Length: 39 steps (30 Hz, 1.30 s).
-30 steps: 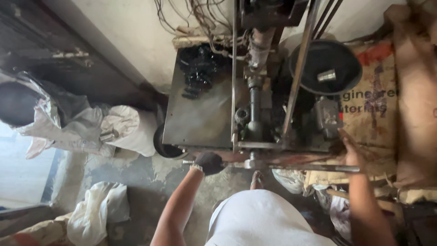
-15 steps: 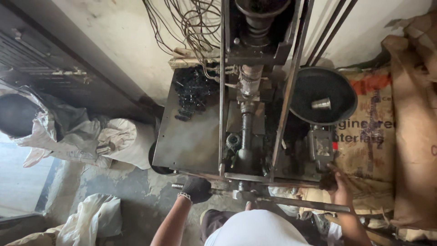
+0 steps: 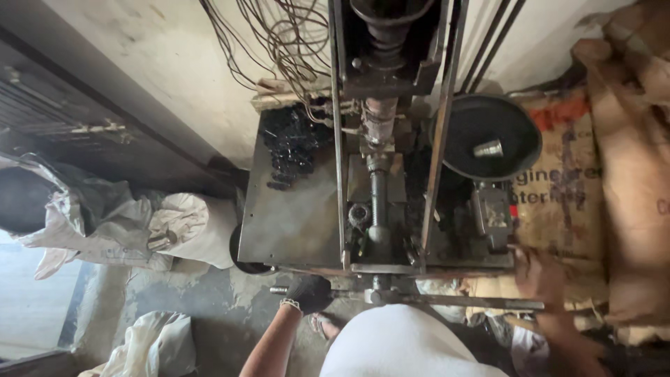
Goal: The person operates a manual press machine in a workshop, repeatedly placing small metal pieces into the press, pulling a lever to activate the press, and removing the finished parts. The person handles the metal pieces by hand and uses a lever to operate the machine.
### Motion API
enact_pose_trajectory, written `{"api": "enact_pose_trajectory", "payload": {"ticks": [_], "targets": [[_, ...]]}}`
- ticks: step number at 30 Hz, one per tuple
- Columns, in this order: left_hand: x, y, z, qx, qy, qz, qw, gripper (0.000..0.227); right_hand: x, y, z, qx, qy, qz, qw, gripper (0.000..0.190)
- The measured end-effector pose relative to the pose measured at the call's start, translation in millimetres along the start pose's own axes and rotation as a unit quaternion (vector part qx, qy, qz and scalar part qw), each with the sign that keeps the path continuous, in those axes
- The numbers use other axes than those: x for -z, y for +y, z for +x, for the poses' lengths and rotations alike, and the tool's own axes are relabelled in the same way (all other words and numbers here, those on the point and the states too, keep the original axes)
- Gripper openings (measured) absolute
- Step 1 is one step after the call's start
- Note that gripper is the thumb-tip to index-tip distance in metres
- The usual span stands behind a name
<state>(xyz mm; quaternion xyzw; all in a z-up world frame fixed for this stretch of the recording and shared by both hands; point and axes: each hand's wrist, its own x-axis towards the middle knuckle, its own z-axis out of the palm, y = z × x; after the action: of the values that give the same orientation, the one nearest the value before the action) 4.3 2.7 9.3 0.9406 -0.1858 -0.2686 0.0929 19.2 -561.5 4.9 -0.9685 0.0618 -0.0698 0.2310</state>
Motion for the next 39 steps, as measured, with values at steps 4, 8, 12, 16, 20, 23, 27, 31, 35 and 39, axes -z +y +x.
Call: {"api": "enact_pose_trajectory", "payload": {"ticks": [4,8,12,16,20,23,27,31,35,39], "targets": [[-16.5,-9.1,3.1,-0.017,0.010,0.001,1.000,0.030,24.8,-5.2,77.0,0.050,-0.121,-0.065,0.989,0.043],[-18.9,-8.6,7.8,-0.084,0.060,-0.002,0.995,0.030,45.4,-18.7,157.3,0.008,-0.312,-0.054,0.949,0.038],[-4.9,0.1,2.1,0.009,0.010,-0.008,1.000,0.028,34.1,-41.0,208.5,0.063,-0.059,-0.058,0.995,0.029],[5.9,6.8,-2.2,-0.016,0.061,-0.034,0.997,0.026,-13.0,-44.4,273.3,-0.016,-0.042,-0.150,0.988,0.039],[6.4,11.6,-0.1,0.004,0.036,0.010,0.999,0.025,-59.9,-27.1,313.4,-0.163,-0.102,-0.088,0.977,0.040],[7.4,10.1,1.8,0.009,0.026,0.005,1.000,0.023,-84.5,-16.3,335.8,-0.115,-0.019,0.046,0.992,0.030],[5.2,9.6,1.4,0.010,0.044,-0.009,0.999,0.022,-129.6,-25.7,359.9,-0.300,-0.181,0.557,0.753,0.028],[7.3,11.1,2.2,0.022,0.027,-0.001,0.999,0.021,-157.5,-42.4,358.2,-0.331,-0.294,0.671,0.595,0.026],[11.4,14.9,2.1,0.033,0.021,0.001,0.999,0.021,-148.2,-54.7,349.1,-0.328,-0.219,0.540,0.743,0.021],[16.0,16.2,-1.9,0.024,0.035,-0.013,0.999,0.021,-110.8,-45.2,341.0,-0.300,-0.112,0.296,0.900,0.040]]}}
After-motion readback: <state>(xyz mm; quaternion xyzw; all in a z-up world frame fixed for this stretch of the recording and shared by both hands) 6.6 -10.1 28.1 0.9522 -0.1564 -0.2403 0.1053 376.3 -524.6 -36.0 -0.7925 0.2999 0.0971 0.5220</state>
